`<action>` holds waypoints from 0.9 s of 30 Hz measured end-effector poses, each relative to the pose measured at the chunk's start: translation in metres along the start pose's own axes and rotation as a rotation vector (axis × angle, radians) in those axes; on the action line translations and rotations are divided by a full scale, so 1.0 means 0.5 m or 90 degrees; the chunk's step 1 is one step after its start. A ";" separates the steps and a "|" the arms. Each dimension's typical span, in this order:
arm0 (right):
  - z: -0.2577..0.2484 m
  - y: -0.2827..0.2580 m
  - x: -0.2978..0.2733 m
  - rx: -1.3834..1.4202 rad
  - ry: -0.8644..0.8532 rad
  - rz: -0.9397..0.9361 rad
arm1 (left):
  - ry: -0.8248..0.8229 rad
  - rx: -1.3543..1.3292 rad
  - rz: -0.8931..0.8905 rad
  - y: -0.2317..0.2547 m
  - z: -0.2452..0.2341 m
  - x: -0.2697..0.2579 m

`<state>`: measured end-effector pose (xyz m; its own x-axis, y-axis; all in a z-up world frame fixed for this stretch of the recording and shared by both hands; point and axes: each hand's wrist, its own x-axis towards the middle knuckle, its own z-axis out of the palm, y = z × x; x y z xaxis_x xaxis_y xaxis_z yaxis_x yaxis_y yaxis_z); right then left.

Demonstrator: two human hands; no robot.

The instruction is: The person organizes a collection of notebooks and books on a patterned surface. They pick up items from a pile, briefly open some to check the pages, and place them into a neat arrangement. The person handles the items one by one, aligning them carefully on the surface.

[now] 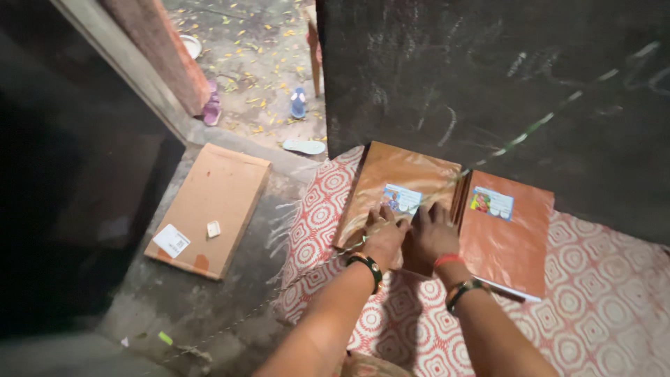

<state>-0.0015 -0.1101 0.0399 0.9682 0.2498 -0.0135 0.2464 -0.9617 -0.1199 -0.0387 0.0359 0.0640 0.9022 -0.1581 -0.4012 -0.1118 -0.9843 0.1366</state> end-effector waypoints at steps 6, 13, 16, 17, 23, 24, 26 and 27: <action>-0.006 -0.044 -0.161 0.040 0.024 -0.019 | 0.149 0.026 0.092 -0.048 0.087 -0.014; -0.027 -0.060 -0.218 0.023 -0.047 -0.021 | 0.157 -0.044 0.137 -0.087 0.091 -0.043; -0.041 -0.065 -0.249 0.035 -0.059 -0.007 | 0.121 -0.049 0.135 -0.079 0.076 -0.083; -0.045 -0.063 -0.262 0.036 -0.055 -0.004 | 0.124 -0.060 0.140 -0.074 0.076 -0.096; -0.046 -0.007 -0.317 0.054 0.035 0.049 | 0.248 -0.110 0.324 -0.028 0.075 -0.117; -0.046 0.009 -0.328 0.039 0.042 0.064 | 0.245 -0.125 0.340 -0.013 0.072 -0.121; -0.048 0.043 -0.349 0.007 0.057 0.095 | 0.240 -0.153 0.371 0.019 0.057 -0.133; -0.048 0.060 -0.358 0.004 0.062 0.111 | 0.261 -0.171 0.400 0.037 0.049 -0.139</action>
<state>-0.1663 -0.1865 0.0624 0.9959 0.0666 0.0616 0.0743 -0.9886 -0.1310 -0.1135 0.0269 0.0724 0.7905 -0.5849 0.1814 -0.5937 -0.6593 0.4613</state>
